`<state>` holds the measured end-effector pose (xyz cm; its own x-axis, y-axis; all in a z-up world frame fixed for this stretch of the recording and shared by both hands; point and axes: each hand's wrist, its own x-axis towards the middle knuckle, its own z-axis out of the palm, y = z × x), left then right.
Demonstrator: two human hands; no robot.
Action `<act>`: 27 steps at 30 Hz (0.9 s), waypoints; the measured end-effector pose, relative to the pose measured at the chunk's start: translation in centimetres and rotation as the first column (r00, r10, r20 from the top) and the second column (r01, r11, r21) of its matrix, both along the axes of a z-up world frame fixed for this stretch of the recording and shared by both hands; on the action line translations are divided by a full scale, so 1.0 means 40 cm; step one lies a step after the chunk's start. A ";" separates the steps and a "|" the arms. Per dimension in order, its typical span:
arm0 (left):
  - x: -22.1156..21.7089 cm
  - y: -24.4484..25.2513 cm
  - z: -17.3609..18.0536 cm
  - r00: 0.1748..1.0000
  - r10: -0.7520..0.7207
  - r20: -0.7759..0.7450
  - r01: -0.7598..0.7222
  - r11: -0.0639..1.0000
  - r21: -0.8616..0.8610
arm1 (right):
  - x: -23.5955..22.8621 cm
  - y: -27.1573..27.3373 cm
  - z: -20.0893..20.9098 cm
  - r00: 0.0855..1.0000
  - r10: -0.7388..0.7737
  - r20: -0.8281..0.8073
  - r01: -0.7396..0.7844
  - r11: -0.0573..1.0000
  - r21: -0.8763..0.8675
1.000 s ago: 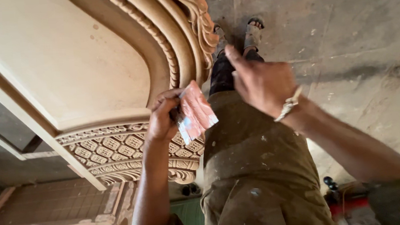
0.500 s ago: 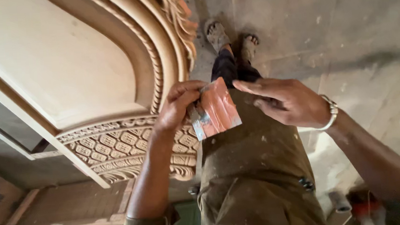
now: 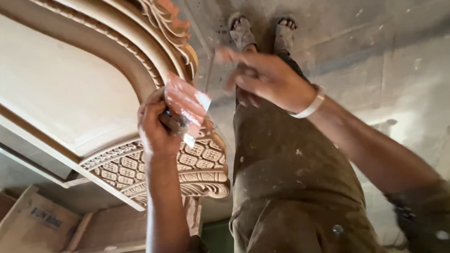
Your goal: The person applies a reddish-brown putty to the carved details of a large wooden furniture piece using a small metal spatula. They repeatedly scoop the putty from a container and smooth it into the grooves of the floral and geometric carvings.
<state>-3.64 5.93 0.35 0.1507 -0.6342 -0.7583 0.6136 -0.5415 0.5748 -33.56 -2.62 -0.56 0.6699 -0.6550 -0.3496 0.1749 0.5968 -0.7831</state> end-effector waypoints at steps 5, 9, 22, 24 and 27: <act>0.011 -0.025 0.012 0.995 -0.073 -0.065 0.075 0.997 0.033 | 0.172 -0.050 -0.035 0.981 -0.132 -0.144 0.165 0.956 0.242; 0.014 -0.038 0.011 0.994 -0.076 -0.078 0.082 0.994 0.068 | 0.198 -0.076 -0.026 0.988 -0.114 -0.107 0.134 0.970 0.201; 0.095 -0.037 0.025 0.992 -0.075 -0.101 0.078 0.997 0.023 | 0.166 -0.126 -0.045 0.992 -0.083 0.096 0.026 0.875 0.484; 0.110 -0.038 0.016 0.992 -0.099 -0.081 0.101 0.994 0.028 | 0.177 -0.098 -0.032 0.982 -0.134 0.131 0.069 0.908 0.412; 0.121 -0.042 0.009 0.998 -0.060 -0.032 0.062 0.997 0.055 | 0.212 -0.088 0.007 0.968 -0.216 0.128 0.157 0.918 0.364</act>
<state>1.19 4.25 0.72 0.0897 -0.5981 -0.7964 0.5950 -0.6091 0.5244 -25.09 -6.14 -0.27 0.6144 -0.6295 -0.4757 0.4160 0.7708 -0.4826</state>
